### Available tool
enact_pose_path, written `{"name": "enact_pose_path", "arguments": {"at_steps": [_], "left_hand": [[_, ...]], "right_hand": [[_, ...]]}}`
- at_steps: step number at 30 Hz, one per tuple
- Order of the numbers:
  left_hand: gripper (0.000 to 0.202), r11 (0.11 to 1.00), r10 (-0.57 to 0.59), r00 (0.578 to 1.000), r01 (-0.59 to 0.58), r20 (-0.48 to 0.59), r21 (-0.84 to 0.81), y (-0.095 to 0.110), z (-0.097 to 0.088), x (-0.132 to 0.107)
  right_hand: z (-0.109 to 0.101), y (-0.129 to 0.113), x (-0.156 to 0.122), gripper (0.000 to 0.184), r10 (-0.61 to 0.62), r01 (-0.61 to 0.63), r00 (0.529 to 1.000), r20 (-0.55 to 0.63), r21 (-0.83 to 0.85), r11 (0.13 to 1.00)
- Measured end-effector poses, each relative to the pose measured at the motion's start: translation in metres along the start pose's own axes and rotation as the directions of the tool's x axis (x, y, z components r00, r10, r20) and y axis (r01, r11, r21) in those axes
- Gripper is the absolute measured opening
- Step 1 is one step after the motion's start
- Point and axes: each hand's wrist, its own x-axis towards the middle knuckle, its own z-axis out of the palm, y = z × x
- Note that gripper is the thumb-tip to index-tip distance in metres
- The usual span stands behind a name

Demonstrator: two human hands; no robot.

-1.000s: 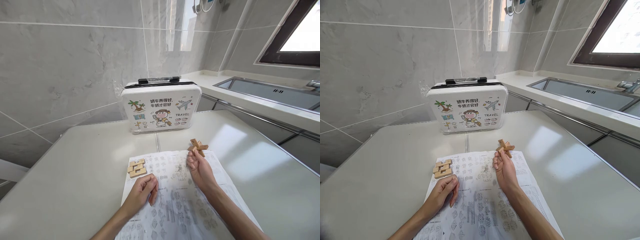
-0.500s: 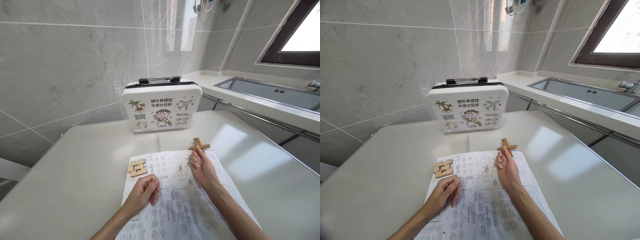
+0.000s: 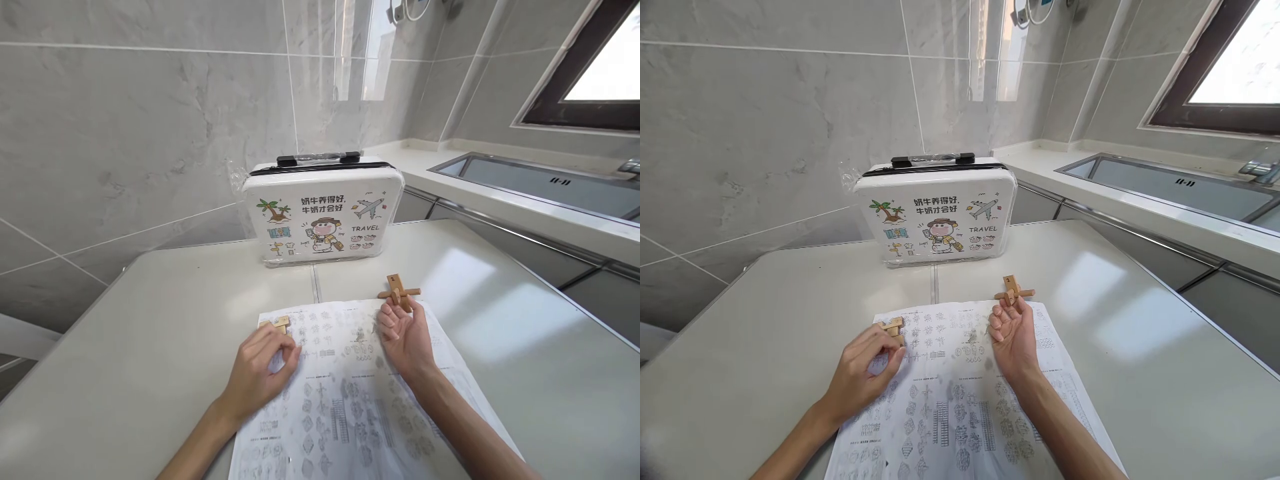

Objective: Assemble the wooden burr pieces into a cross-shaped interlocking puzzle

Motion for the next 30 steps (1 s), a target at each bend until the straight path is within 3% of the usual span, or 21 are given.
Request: {"name": "enact_pose_path", "arguments": {"at_steps": [2, 6, 9, 18, 23, 30], "left_hand": [[0.008, 0.994, 0.023, 1.0, -0.024, 0.013, 0.102, -0.01, -0.005, 0.003], [0.044, 0.975, -0.013, 0.994, -0.011, 0.106, 0.222, -0.027, -0.012, 0.006], [0.056, 0.963, -0.029, 0.989, -0.012, 0.146, 0.27, -0.036, -0.016, 0.006], [0.046, 0.967, -0.09, 0.966, 0.026, 0.244, 0.254, -0.047, -0.039, 0.009], [0.042, 0.973, -0.089, 0.973, 0.04, 0.211, 0.228, -0.039, -0.021, 0.005], [0.046, 0.995, 0.055, 0.973, -0.071, 0.223, 0.068, -0.006, 0.012, -0.002]], "right_hand": [[0.005, 0.003, -0.005, 0.029, 0.035, -0.035, 0.999, 0.007, -0.023, 0.999], [0.013, 0.008, -0.011, 0.03, 0.08, -0.078, 0.997, 0.011, -0.102, 0.992], [0.016, 0.01, -0.012, 0.024, 0.129, -0.123, 0.991, 0.032, -0.137, 0.983], [0.016, 0.01, -0.011, 0.021, 0.15, -0.142, 0.988, 0.043, -0.142, 0.98], [0.014, 0.012, -0.009, 0.02, 0.185, -0.173, 0.981, 0.06, -0.172, 0.97], [0.014, 0.015, -0.011, 0.019, 0.21, -0.162, 0.97, 0.12, -0.322, 0.933]]}}
